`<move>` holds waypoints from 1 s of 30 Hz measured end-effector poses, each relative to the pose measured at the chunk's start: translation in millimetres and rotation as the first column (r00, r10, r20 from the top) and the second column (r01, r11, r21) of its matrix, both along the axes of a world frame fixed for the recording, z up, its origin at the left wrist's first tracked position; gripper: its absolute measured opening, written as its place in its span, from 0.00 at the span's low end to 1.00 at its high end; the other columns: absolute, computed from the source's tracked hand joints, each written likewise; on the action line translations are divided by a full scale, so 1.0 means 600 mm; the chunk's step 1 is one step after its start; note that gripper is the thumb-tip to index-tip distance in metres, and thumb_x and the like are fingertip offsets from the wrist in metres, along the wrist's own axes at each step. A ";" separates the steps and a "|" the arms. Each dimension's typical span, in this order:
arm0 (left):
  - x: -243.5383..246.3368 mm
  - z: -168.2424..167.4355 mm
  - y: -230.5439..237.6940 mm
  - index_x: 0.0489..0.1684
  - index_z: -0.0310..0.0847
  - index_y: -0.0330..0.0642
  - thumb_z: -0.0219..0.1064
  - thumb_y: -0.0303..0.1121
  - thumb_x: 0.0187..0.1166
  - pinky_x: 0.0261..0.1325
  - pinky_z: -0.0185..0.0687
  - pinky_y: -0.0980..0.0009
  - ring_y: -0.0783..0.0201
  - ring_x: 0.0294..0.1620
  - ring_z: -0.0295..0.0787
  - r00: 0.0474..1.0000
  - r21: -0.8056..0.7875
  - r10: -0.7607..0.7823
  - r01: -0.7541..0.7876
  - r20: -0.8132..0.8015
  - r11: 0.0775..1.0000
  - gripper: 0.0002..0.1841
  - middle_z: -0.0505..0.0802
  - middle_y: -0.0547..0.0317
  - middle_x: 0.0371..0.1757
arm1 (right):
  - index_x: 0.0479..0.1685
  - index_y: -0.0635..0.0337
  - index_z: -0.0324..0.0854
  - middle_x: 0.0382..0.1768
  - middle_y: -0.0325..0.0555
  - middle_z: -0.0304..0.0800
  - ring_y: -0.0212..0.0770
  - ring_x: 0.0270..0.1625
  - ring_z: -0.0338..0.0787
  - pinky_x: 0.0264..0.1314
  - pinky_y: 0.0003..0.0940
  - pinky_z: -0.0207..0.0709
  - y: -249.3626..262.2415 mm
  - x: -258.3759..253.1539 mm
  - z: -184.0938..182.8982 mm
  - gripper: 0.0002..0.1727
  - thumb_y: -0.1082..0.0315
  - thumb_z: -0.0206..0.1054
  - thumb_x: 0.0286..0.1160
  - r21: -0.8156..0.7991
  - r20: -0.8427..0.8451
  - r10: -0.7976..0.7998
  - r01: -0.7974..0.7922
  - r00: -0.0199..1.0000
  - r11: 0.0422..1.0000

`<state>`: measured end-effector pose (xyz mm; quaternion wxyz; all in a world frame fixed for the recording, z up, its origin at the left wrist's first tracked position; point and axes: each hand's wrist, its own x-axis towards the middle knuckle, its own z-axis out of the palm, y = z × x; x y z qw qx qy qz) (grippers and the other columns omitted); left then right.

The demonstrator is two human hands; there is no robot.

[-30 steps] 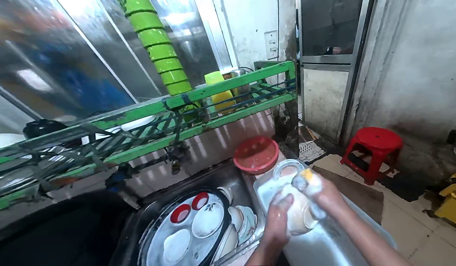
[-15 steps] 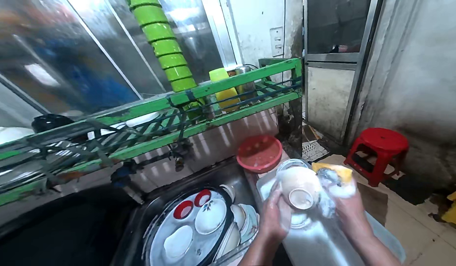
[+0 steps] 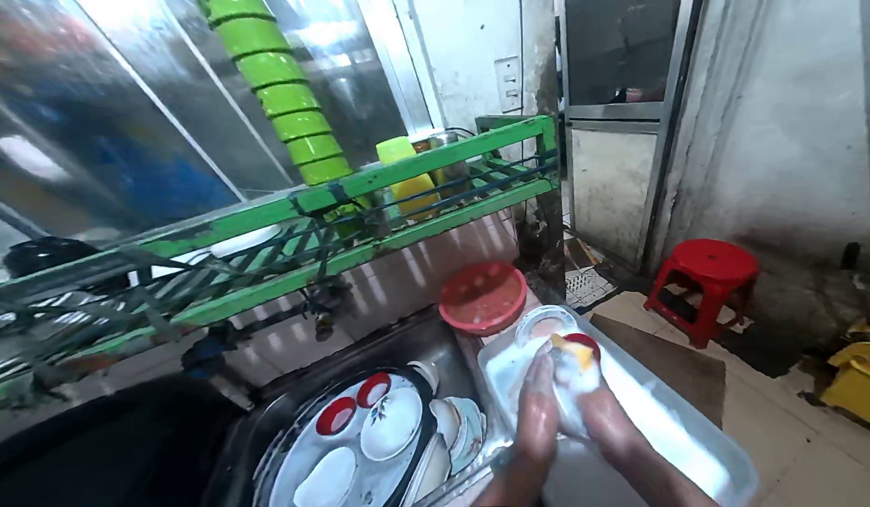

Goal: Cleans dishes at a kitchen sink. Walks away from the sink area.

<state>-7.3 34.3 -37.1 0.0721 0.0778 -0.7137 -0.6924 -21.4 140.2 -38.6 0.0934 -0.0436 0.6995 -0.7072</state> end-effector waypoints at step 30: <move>-0.029 0.021 -0.086 0.75 0.74 0.35 0.51 0.31 0.84 0.59 0.87 0.63 0.62 0.56 0.89 0.999 0.279 0.006 0.006 -0.041 0.960 0.22 0.90 0.48 0.60 | 0.71 0.65 0.78 0.58 0.51 0.90 0.38 0.60 0.90 0.68 0.37 0.83 -0.012 0.009 0.021 0.29 0.69 0.73 0.66 0.225 -0.054 0.249 -0.231 0.967 0.947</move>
